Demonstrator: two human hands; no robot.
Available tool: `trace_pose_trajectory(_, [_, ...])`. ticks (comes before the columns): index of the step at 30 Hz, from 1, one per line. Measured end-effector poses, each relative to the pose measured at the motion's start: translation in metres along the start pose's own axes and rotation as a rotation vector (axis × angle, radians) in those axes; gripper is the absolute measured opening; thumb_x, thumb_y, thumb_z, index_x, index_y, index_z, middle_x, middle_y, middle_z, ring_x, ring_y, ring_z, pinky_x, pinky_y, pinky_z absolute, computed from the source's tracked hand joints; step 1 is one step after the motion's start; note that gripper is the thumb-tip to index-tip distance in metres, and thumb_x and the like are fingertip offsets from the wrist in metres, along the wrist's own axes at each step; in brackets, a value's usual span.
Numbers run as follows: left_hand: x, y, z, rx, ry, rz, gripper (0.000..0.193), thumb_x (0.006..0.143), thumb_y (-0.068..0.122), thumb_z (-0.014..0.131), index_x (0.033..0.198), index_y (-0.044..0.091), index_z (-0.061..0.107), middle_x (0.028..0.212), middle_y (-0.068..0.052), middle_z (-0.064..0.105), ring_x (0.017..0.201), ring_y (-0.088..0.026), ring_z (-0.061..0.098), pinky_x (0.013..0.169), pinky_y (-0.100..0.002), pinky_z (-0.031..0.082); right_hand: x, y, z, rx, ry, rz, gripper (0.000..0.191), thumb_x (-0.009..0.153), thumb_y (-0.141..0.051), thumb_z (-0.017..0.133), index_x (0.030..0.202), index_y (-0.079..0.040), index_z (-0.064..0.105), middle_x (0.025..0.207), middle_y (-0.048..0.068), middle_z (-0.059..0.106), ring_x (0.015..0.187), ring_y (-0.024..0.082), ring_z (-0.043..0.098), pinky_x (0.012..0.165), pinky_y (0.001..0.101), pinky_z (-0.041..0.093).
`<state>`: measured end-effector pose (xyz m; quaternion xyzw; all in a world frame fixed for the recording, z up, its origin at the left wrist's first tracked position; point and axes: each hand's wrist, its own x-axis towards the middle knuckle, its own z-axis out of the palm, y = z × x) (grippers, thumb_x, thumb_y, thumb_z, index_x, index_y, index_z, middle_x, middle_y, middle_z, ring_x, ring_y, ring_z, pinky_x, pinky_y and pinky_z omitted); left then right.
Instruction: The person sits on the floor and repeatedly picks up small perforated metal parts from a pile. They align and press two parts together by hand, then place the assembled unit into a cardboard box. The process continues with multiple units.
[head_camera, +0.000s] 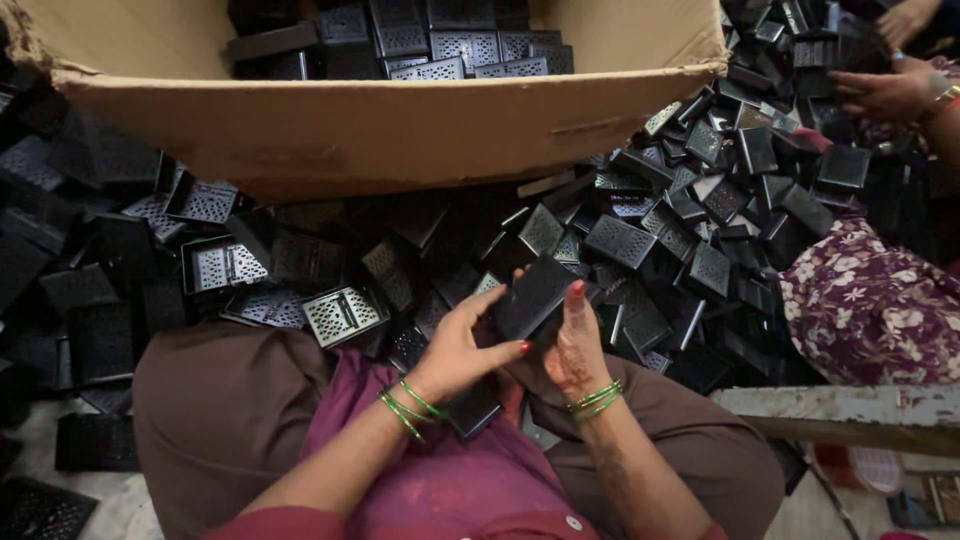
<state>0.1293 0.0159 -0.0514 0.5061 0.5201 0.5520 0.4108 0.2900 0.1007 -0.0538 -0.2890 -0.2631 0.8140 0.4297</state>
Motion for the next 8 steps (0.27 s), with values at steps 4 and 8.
trace_pose_trajectory(4, [-0.003, 0.001, 0.005, -0.299, -0.082, -0.133, 0.084, 0.078, 0.012, 0.087, 0.150, -0.002, 0.046, 0.144, -0.011, 0.058, 0.132, -0.018, 0.057, 0.111, -0.034, 0.047, -0.009, -0.008, 0.010, 0.109, -0.051, 0.061, 0.087, 0.078, -0.062, 0.074, 0.137, -0.001, 0.056, 0.132, 0.014, 0.066, 0.121, 0.025, 0.065, 0.105, 0.0433, 0.053])
trace_pose_trajectory(8, [-0.005, 0.005, 0.006, -0.322, -0.128, -0.144, 0.086, 0.078, 0.009, 0.086, 0.153, -0.002, 0.044, 0.147, -0.013, 0.056, 0.134, -0.020, 0.057, 0.112, -0.037, 0.048, -0.010, -0.033, 0.027, 0.030, -0.056, -0.013, 0.091, 0.077, -0.062, 0.077, 0.139, 0.001, 0.053, 0.133, 0.015, 0.065, 0.122, 0.027, 0.064, 0.106, 0.0448, 0.052])
